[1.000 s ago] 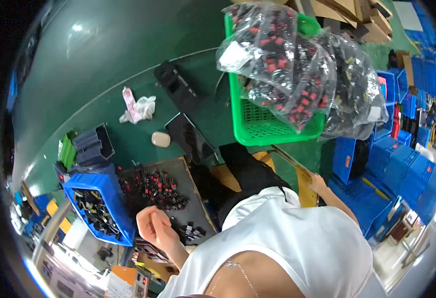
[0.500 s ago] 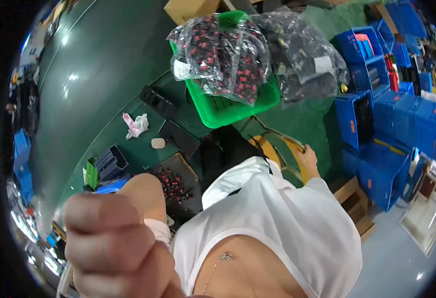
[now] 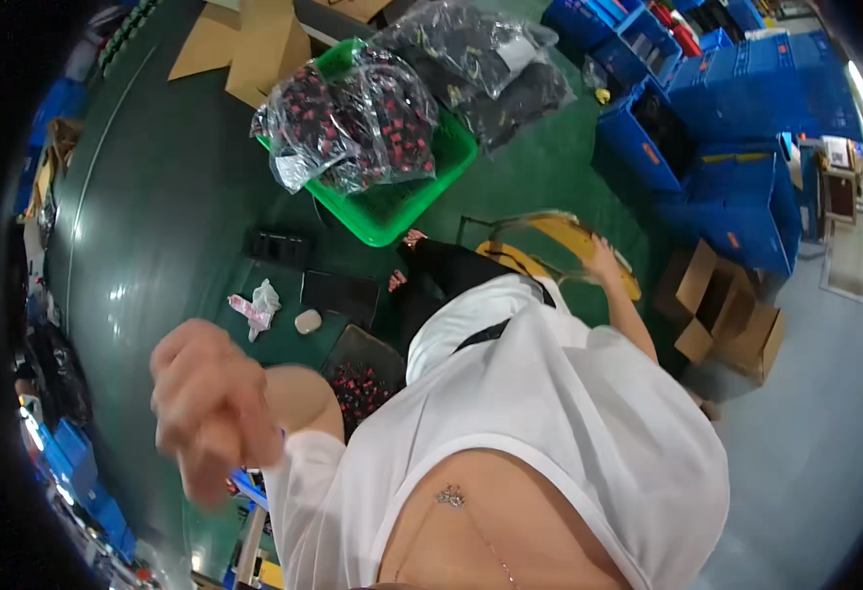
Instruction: Assembling plastic components at a workstation and organizing them into various storage bins and boxes.
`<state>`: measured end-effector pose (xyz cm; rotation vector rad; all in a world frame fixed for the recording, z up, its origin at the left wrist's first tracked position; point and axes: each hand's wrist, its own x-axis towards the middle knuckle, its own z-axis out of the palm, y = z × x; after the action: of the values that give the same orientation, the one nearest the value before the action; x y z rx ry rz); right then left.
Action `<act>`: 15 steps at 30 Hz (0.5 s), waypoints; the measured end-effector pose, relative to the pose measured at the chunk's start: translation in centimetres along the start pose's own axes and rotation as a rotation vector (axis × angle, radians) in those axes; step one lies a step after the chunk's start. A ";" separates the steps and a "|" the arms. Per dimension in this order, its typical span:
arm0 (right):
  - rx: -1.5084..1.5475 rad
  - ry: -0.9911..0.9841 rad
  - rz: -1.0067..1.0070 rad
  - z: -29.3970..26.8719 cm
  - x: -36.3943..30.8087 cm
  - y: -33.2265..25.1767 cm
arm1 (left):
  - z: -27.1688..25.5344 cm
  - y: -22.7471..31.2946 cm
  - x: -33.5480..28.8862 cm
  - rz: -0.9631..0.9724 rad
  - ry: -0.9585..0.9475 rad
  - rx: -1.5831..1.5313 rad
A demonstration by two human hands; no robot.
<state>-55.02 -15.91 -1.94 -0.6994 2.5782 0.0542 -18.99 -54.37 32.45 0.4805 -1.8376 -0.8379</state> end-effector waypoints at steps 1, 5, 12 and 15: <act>-0.048 -0.074 -0.007 0.3 0.2 1.2 | -0.3 -2.5 -0.6 -0.032 -0.067 -0.040; 0.004 -0.082 0.078 -1.9 1.1 -0.5 | -0.4 -4.2 -3.2 0.111 0.097 -0.034; 0.408 -0.076 0.313 -1.8 4.8 3.6 | 13.4 -2.6 0.8 -0.171 -0.462 0.094; 0.302 -0.266 0.365 -1.0 4.2 5.6 | 20.2 -3.8 0.8 -0.120 -0.842 0.190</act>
<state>-61.41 -13.19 -3.39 -0.0991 2.3529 -0.1165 -37.95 -50.85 25.35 0.3819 -2.6989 -1.0458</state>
